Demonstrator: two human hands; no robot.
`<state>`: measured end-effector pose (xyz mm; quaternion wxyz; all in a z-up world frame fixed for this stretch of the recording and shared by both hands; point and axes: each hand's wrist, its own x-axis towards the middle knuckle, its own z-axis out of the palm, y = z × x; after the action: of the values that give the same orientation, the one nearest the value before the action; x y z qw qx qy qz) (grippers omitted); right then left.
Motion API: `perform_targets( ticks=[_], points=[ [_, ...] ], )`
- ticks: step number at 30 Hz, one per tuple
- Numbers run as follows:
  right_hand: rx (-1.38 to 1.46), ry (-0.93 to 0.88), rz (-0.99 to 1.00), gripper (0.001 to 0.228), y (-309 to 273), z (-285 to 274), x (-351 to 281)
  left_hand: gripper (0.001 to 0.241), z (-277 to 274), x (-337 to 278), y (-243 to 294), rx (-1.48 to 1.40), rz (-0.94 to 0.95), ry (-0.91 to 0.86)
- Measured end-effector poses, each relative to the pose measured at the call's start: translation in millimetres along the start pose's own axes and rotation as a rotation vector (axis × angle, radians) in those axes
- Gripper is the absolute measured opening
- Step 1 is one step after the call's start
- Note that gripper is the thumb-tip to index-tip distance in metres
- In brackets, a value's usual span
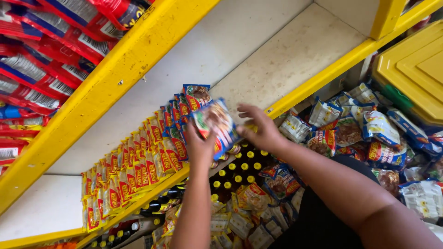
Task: Organizing and stocking various instant noodle and seasoning packets on the lower shelves of a grocery store.
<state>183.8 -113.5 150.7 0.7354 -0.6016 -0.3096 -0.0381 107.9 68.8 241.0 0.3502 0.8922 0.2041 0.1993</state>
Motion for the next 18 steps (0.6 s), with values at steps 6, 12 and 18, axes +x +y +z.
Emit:
perform_targets(
  ticks=[6, 12, 18],
  points=[
    [-0.856, -0.350, -0.208, 0.074, -16, 21, -3, 0.084, 4, 51, 4, 0.241, 0.274, 0.128],
    [-0.906, -0.412, -0.161, 0.075, -4, 25, -3, 0.052, 8, 59, 24, 0.634, -0.004, -0.217],
    [-0.857, -0.420, -0.181, 0.072, -3, 22, -4, 0.051, 18, 50, 40, 0.981, 0.363, -0.140]
  ],
)
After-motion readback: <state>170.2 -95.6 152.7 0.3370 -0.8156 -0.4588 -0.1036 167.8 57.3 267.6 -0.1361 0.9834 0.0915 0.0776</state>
